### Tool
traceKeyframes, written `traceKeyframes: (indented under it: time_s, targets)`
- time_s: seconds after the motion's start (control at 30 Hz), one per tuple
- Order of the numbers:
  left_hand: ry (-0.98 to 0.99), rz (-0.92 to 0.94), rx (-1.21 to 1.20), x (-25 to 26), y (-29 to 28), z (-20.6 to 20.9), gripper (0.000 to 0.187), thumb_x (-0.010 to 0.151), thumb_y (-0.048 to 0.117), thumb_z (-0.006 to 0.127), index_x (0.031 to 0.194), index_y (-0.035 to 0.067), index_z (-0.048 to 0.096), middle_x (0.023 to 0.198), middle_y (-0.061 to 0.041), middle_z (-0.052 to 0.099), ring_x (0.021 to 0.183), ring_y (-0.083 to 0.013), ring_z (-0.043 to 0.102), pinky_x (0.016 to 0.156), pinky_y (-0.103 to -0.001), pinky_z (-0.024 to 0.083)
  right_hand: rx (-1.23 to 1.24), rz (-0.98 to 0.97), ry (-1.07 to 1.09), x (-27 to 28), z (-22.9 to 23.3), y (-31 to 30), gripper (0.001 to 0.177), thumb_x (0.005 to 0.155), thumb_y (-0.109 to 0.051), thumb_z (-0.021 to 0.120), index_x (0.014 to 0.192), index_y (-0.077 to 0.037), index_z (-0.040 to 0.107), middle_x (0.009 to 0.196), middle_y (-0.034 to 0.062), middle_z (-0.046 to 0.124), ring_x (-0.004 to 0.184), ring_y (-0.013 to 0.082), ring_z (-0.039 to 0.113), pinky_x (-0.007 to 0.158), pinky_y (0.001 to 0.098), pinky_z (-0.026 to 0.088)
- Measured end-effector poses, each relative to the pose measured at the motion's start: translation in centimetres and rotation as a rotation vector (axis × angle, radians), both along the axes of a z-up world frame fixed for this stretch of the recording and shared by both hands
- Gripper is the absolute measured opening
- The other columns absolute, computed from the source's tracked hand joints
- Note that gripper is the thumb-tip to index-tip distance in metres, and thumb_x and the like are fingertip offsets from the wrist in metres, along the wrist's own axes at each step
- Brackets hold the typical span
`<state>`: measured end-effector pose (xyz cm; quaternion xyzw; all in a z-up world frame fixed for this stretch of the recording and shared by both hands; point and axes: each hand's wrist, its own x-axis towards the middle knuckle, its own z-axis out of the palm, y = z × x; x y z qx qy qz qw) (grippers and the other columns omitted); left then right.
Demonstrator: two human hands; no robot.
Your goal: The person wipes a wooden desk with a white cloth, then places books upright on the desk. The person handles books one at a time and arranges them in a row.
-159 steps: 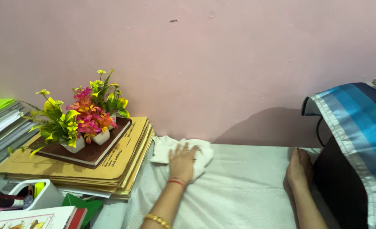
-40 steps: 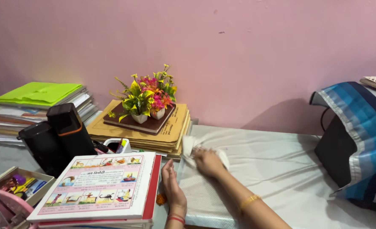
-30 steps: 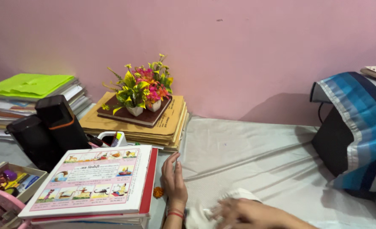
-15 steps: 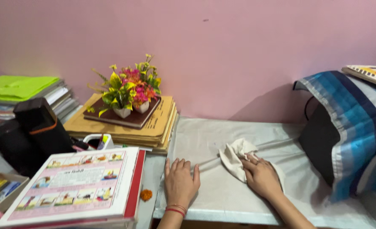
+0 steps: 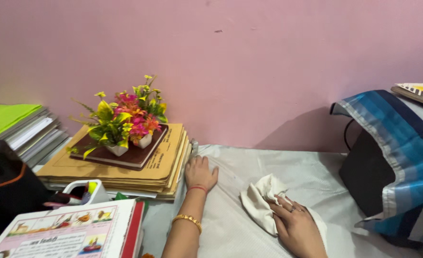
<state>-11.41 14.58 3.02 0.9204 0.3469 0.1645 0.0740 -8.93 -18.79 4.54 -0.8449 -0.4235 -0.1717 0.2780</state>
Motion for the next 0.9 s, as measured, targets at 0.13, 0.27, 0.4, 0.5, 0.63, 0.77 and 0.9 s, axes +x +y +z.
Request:
traceKeyframes:
  time_s: [0.13,0.27,0.4,0.5,0.63,0.77,0.9]
  targets:
    - [-0.05,0.038,0.095,4.3,1.7,0.3,0.061,0.096,0.054,0.052,0.129,0.005,0.068,0.141,-0.015,0.06,0.143,-0.0317,0.044,0.122,-0.046,0.03,-0.015,0.048,-0.003,1.0,-1.0,-0.1,0.033,0.082,-0.021,0.066,0.114,-0.016,0.077,0.13,0.0077,0.07,0.121,0.0332,0.063,0.103,0.0444,0.045]
    - [-0.246,-0.01,0.494,5.3,5.8,-1.2,0.069,0.079,0.058,0.059,0.119,0.004,0.072,0.136,-0.018,0.061,0.135,-0.0356,0.043,0.111,-0.051,0.026,-0.018,0.074,-0.003,3.1,-3.4,0.0,0.038,0.082,-0.023,0.068,0.118,-0.02,0.078,0.132,0.0075,0.069,0.124,0.0313,0.061,0.104,0.0441,0.046]
    - [0.112,0.053,0.376,5.5,6.4,-0.2,0.076,0.093,0.065,0.045,0.127,0.002,0.068,0.134,-0.013,0.062,0.137,-0.0281,0.04,0.121,-0.045,0.016,-0.138,0.056,0.018,5.5,-5.5,0.2,0.04,0.082,-0.026,0.073,0.121,-0.022,0.075,0.142,0.0084,0.064,0.135,0.032,0.054,0.108,0.0486,0.041]
    - [0.246,0.138,0.53,6.3,5.7,1.2,0.086,0.093,0.072,0.035,0.129,0.001,0.066,0.135,-0.013,0.061,0.137,-0.0275,0.036,0.116,-0.05,0.01,-0.21,0.063,0.064,6.9,-7.0,0.3,0.043,0.081,-0.028,0.075,0.124,-0.025,0.075,0.147,0.0078,0.061,0.139,0.0333,0.05,0.108,0.0494,0.039]
    - [0.315,0.05,0.38,5.9,6.3,2.8,0.084,0.094,0.073,0.035,0.129,0.004,0.069,0.135,-0.01,0.062,0.14,-0.0258,0.036,0.121,-0.05,0.006,-0.257,0.072,0.051,8.5,-9.1,0.3,0.046,0.082,-0.03,0.076,0.127,-0.029,0.074,0.149,0.0076,0.058,0.139,0.0338,0.049,0.108,0.0503,0.038]
    - [0.267,0.052,0.415,5.3,4.7,3.6,0.075,0.098,0.067,0.038,0.126,0.006,0.071,0.137,-0.013,0.061,0.137,-0.028,0.04,0.122,-0.055,0.012,-0.182,0.106,0.003,9.1,-9.7,0.5,0.044,0.082,-0.034,0.076,0.126,-0.03,0.073,0.145,0.0028,0.063,0.128,0.0261,0.058,0.11,0.046,0.042]
    - [0.055,-0.142,0.3,3.8,-1.3,2.9,0.071,0.097,0.062,0.041,0.141,0.009,0.058,0.148,-0.017,0.052,0.146,-0.0356,0.034,0.123,-0.058,0.01,-0.166,0.05,0.076,6.2,-6.2,0.8,0.049,0.082,-0.036,0.075,0.13,-0.025,0.071,0.144,0.0053,0.062,0.134,0.0297,0.054,0.109,0.0465,0.038]
